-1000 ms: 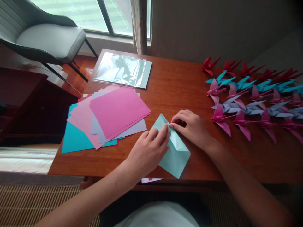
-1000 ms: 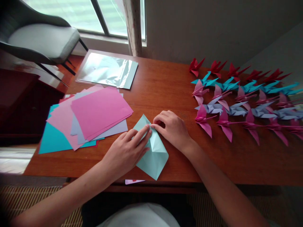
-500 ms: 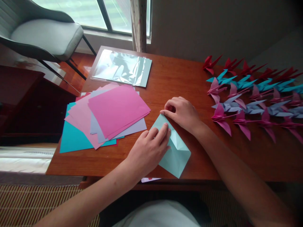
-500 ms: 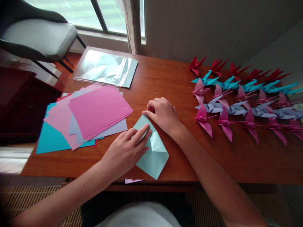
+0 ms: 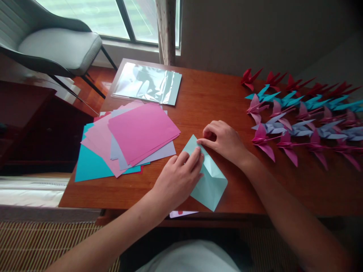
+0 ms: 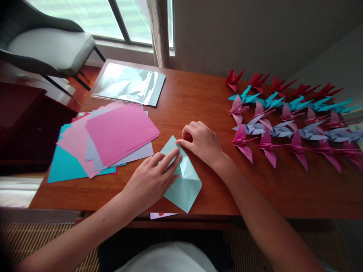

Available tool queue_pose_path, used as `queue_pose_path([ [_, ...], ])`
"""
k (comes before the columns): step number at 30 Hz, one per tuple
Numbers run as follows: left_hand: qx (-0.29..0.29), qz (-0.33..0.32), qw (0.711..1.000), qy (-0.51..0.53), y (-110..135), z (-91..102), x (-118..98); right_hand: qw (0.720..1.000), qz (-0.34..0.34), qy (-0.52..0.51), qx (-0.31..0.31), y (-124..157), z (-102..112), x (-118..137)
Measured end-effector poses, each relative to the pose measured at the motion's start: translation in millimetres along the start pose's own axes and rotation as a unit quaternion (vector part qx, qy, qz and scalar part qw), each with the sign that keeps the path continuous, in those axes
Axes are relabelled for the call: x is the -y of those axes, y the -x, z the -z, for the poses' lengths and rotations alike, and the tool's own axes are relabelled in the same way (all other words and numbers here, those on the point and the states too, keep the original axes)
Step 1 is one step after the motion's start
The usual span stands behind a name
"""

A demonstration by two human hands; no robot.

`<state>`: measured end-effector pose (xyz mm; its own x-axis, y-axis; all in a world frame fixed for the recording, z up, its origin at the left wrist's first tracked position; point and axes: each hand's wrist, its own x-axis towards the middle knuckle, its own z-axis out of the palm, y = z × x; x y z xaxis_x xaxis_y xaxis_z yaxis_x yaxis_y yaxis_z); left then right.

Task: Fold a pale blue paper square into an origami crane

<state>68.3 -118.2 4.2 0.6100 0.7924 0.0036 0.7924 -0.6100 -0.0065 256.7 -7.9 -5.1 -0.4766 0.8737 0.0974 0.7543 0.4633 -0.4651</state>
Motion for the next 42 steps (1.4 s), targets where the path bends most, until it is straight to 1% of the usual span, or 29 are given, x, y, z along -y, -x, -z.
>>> queue_pose_path([
  [6,0.007,-0.001,1.0,0.004,-0.1,0.7,0.2,0.998,0.027,0.022,0.056,33.2,13.4,-8.4],
  [9,0.01,-0.001,1.0,0.005,-0.3,1.0,0.4,0.996,0.036,0.026,0.076,38.9,19.0,-9.2],
  [11,0.01,-0.002,1.0,0.005,-0.3,1.1,0.4,0.996,0.034,0.032,0.077,37.5,19.8,-8.1],
  [14,0.009,-0.003,1.0,0.005,-0.2,0.8,0.3,0.997,0.022,0.045,0.06,27.7,15.6,-4.7],
  [17,0.008,-0.003,1.0,0.005,-0.1,-0.1,0.4,0.997,0.02,0.06,0.048,10.5,8.3,-0.6],
  [23,0.006,-0.004,1.0,0.009,0.1,-0.4,1.0,0.995,0.036,0.081,0.05,-26.1,3.3,3.8],
  [26,0.008,-0.002,1.0,0.01,0.2,0.0,1.0,0.993,0.039,0.097,0.054,-34.4,3.4,6.1],
  [28,0.008,0.0,1.0,0.011,0.4,-0.2,0.9,0.991,0.034,0.121,0.045,-35.2,2.0,8.5],
  [31,0.008,0.003,1.0,0.014,0.7,-0.9,0.6,0.989,0.024,0.145,0.021,-31.0,-1.4,10.3],
  [33,0.005,0.007,1.0,0.019,1.0,-1.5,0.5,0.99,0.027,0.134,0.016,-25.3,-2.8,8.7],
  [38,0.001,0.01,1.0,0.028,1.5,-1.4,0.2,0.997,0.045,0.065,0.026,-1.6,2.5,-1.9],
  [42,-0.001,0.015,1.0,0.028,1.5,-1.2,-0.3,0.995,0.061,0.057,0.051,21.4,12.1,-7.7],
])
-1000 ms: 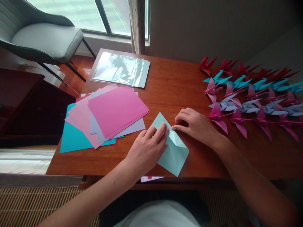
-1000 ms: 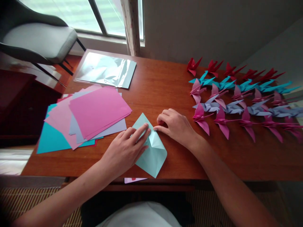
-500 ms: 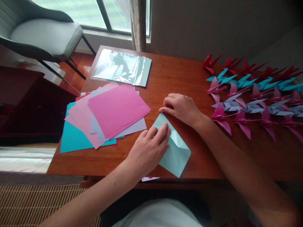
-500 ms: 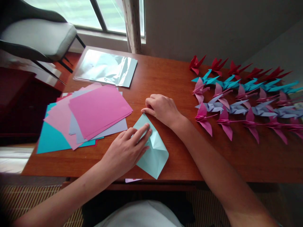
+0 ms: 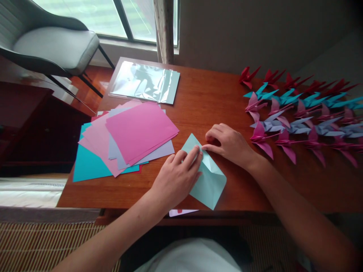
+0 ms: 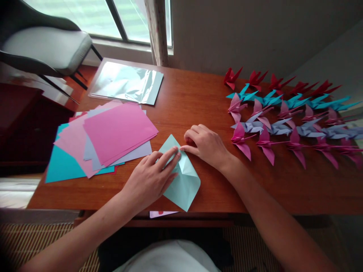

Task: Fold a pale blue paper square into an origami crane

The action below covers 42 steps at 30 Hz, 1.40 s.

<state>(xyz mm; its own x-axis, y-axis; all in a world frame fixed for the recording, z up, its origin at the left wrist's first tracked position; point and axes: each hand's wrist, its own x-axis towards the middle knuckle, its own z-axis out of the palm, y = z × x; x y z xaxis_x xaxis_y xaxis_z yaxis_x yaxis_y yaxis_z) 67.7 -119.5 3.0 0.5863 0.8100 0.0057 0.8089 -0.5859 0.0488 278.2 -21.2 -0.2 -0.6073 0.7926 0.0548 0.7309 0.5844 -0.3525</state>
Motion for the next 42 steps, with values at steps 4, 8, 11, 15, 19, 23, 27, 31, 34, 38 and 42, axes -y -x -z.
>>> queue_pose_path([
  [4,-0.003,0.004,1.0,0.006,0.1,-0.7,-0.1,0.999,0.01,-0.023,0.034,16.2,7.7,-4.1],
  [8,-0.007,0.007,1.0,0.018,0.4,-1.3,0.3,0.988,-0.025,-0.149,0.022,23.9,18.3,1.5],
  [11,-0.022,0.019,0.999,0.037,1.2,-2.1,0.5,0.973,-0.05,-0.225,0.003,31.6,25.8,21.9],
  [15,-0.059,0.031,0.997,0.045,2.9,-4.8,0.6,0.986,-0.006,-0.163,-0.022,43.7,22.1,46.0],
  [19,-0.062,0.03,0.996,0.051,3.9,-5.9,0.0,0.992,-0.073,0.011,-0.099,48.1,3.1,39.2],
  [23,-0.057,0.036,0.996,0.057,5.0,-2.9,-0.5,0.988,-0.068,0.08,-0.109,46.5,-9.8,29.2],
  [27,-0.082,0.107,0.99,0.048,9.6,1.7,1.1,0.993,-0.001,0.09,-0.08,43.7,-14.3,34.9],
  [31,-0.108,0.195,0.974,0.046,14.9,6.3,2.5,0.996,-0.005,0.063,-0.061,42.6,-19.4,41.0],
  [34,-0.103,0.239,0.964,0.057,13.1,9.5,2.0,0.996,-0.016,0.055,-0.066,43.4,-22.6,42.5],
  [38,-0.099,0.279,0.951,0.089,2.8,12.8,1.9,0.996,-0.016,0.064,-0.067,43.8,-24.4,44.1],
  [42,-0.15,0.29,0.937,0.127,-4.8,12.2,-0.1,0.995,-0.019,0.081,-0.061,43.2,-24.9,46.4],
])
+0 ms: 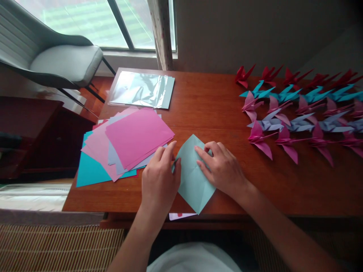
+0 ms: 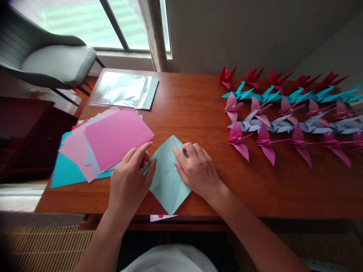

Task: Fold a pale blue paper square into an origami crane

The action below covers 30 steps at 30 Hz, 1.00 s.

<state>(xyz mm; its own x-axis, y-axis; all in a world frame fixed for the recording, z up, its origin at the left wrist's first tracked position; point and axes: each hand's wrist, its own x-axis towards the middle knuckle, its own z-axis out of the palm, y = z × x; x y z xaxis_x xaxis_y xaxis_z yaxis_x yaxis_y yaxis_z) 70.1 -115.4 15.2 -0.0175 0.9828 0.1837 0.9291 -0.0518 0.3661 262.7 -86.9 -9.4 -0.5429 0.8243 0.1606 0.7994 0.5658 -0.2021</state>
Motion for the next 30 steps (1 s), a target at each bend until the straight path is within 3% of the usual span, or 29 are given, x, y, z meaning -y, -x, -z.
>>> queue_pose_path([
  [5,-0.041,-0.015,0.996,0.082,10.5,-8.0,-8.4,1.0,-0.008,0.005,0.001,0.4,-0.9,2.3],
  [8,-0.056,-0.063,0.996,0.037,20.2,-13.1,-13.4,1.0,-0.011,0.009,0.001,0.3,-1.2,3.2],
  [12,-0.016,-0.115,0.993,-0.024,30.5,-19.8,-16.7,1.0,-0.011,0.01,0.006,-1.4,0.1,4.1],
  [21,0.036,-0.114,0.991,-0.053,45.3,-26.5,-25.5,0.998,-0.044,0.005,0.044,-13.2,4.6,5.4],
  [30,0.095,-0.153,0.982,-0.049,50.6,-20.3,-16.2,0.997,-0.055,0.028,0.054,-19.5,2.9,4.3],
])
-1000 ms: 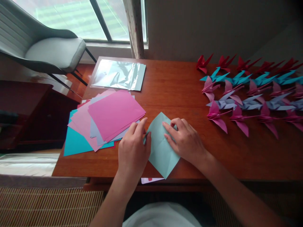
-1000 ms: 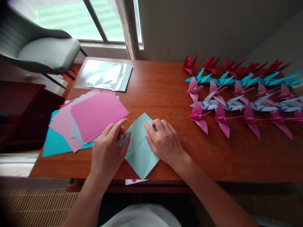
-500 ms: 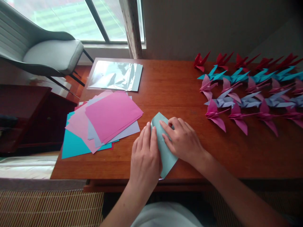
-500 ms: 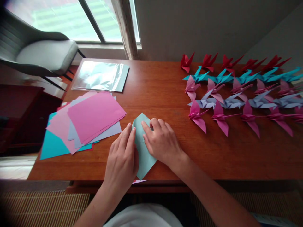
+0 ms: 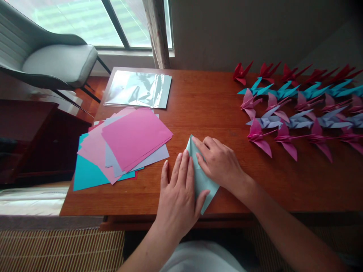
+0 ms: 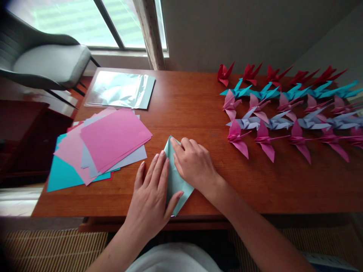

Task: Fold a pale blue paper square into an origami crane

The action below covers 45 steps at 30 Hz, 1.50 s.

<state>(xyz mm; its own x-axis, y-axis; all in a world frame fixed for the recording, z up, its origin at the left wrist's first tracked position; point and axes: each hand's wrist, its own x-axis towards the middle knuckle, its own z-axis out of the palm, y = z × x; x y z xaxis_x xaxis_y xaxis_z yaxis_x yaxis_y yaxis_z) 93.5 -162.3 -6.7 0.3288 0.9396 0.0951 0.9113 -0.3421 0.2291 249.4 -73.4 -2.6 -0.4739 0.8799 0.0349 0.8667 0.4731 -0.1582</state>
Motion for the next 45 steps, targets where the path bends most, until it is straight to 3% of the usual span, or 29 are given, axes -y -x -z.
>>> queue_pose_path([
  [9,0.016,-0.023,0.999,-0.015,-0.1,5.1,2.5,1.0,0.012,0.007,-0.013,1.7,-1.6,0.0],
  [45,0.02,0.004,1.0,-0.023,-4.0,2.9,-11.0,1.0,-0.01,0.022,0.018,-2.8,1.3,6.2],
])
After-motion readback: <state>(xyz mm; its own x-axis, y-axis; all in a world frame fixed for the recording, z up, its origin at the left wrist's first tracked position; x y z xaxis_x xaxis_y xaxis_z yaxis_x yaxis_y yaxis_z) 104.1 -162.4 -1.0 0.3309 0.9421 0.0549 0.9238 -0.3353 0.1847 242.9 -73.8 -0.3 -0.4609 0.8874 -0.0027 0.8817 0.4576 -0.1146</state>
